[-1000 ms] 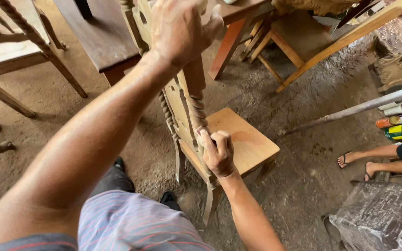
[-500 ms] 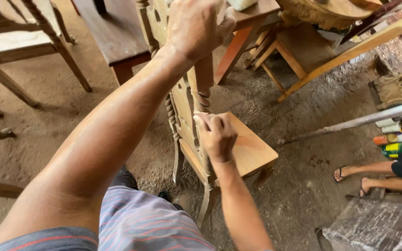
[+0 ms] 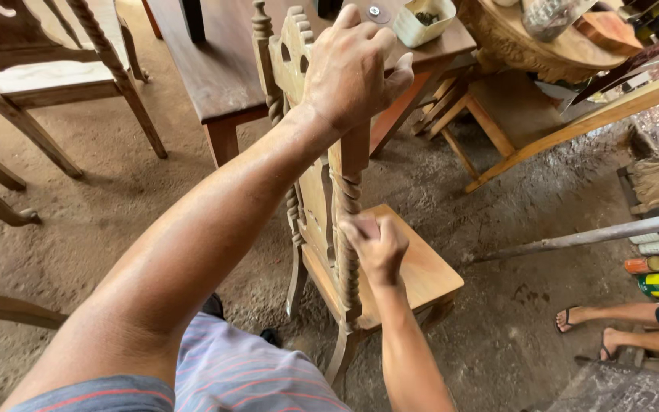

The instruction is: The person sands a wooden chair part by hand using sandpaper, rubbing the surface repeatedly to smooth the finish, and rotates the piece to reach different sides.

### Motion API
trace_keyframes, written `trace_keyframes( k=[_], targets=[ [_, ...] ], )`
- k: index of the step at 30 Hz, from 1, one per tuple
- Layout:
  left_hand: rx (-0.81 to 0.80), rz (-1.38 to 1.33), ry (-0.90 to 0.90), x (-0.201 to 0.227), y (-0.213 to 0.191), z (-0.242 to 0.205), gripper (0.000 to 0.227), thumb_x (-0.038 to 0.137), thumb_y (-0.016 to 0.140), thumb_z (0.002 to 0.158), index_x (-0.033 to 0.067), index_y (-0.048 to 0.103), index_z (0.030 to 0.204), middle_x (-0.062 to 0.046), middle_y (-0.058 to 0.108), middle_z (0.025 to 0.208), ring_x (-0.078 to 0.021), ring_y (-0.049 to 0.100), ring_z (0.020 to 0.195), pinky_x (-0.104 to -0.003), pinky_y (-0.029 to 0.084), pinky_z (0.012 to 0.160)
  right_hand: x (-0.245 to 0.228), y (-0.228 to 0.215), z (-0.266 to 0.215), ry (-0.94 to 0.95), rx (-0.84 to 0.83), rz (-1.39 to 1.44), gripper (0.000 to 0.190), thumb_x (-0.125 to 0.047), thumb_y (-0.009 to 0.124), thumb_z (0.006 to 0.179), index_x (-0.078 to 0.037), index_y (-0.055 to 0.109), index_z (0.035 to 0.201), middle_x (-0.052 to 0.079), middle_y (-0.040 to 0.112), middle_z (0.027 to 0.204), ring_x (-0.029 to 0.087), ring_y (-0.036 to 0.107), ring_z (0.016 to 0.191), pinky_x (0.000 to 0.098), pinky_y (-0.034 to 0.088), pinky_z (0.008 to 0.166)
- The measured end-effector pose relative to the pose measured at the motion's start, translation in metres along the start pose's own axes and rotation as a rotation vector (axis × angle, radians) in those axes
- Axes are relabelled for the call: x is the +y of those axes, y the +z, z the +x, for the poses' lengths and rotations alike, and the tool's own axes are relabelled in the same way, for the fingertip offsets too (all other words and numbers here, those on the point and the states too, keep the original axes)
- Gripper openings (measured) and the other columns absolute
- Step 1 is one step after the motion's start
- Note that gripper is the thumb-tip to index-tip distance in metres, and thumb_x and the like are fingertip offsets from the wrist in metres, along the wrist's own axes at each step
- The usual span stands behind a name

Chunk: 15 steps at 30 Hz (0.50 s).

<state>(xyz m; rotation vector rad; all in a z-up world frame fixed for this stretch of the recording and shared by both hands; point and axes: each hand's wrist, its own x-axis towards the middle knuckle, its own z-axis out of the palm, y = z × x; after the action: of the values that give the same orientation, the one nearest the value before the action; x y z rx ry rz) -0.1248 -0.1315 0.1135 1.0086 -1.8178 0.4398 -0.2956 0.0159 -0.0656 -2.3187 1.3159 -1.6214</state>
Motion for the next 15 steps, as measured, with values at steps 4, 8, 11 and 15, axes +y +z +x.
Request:
trace_keyframes(
  k=[4, 8, 11, 15],
  targets=[
    [-0.036, -0.072, -0.028, 0.000, 0.000, -0.005, 0.031, 0.033, 0.072, 0.094, 0.0064, 0.067, 0.080, -0.009, 0.064, 0.077, -0.0265, 0.059, 0.084, -0.044, 0.051, 0.076, 0.007, 0.016, 0.018, 0.028, -0.118, -0.401, 0.054, -0.040, 0.096, 0.075, -0.004, 0.055, 0.068, 0.014, 0.064, 0.055, 0.026, 0.060, 0.052, 0.0372, 0.049, 0.051],
    [-0.121, -0.042, -0.065, 0.003, -0.009, 0.000, 0.034, 0.032, 0.072, 0.093, 0.0060, 0.065, 0.073, -0.009, 0.061, 0.069, -0.0273, 0.057, 0.081, -0.042, 0.049, 0.067, -0.012, -0.028, -0.016, 0.094, 0.030, -0.065, 0.024, -0.022, 0.077, 0.097, -0.003, 0.063, 0.096, 0.010, 0.076, 0.092, 0.019, 0.074, 0.078, 0.0303, 0.058, 0.068],
    [0.022, -0.026, -0.002, 0.002, -0.007, -0.002, 0.033, 0.033, 0.073, 0.092, 0.0075, 0.064, 0.073, -0.008, 0.061, 0.070, -0.0275, 0.057, 0.083, -0.041, 0.052, 0.074, -0.007, -0.040, -0.032, 0.213, 0.075, -0.084, 0.011, -0.016, 0.069, 0.101, -0.005, 0.068, 0.102, 0.005, 0.076, 0.094, 0.014, 0.073, 0.074, 0.0273, 0.059, 0.062],
    [0.051, -0.037, -0.018, 0.001, -0.005, -0.002, 0.035, 0.034, 0.074, 0.093, 0.0077, 0.063, 0.073, -0.007, 0.062, 0.073, -0.0264, 0.058, 0.088, -0.042, 0.052, 0.077, -0.024, -0.004, -0.017, -0.209, 0.063, -0.213, 0.004, -0.012, 0.069, 0.105, -0.012, 0.067, 0.108, 0.004, 0.069, 0.098, 0.013, 0.067, 0.081, 0.0246, 0.056, 0.061]
  ],
)
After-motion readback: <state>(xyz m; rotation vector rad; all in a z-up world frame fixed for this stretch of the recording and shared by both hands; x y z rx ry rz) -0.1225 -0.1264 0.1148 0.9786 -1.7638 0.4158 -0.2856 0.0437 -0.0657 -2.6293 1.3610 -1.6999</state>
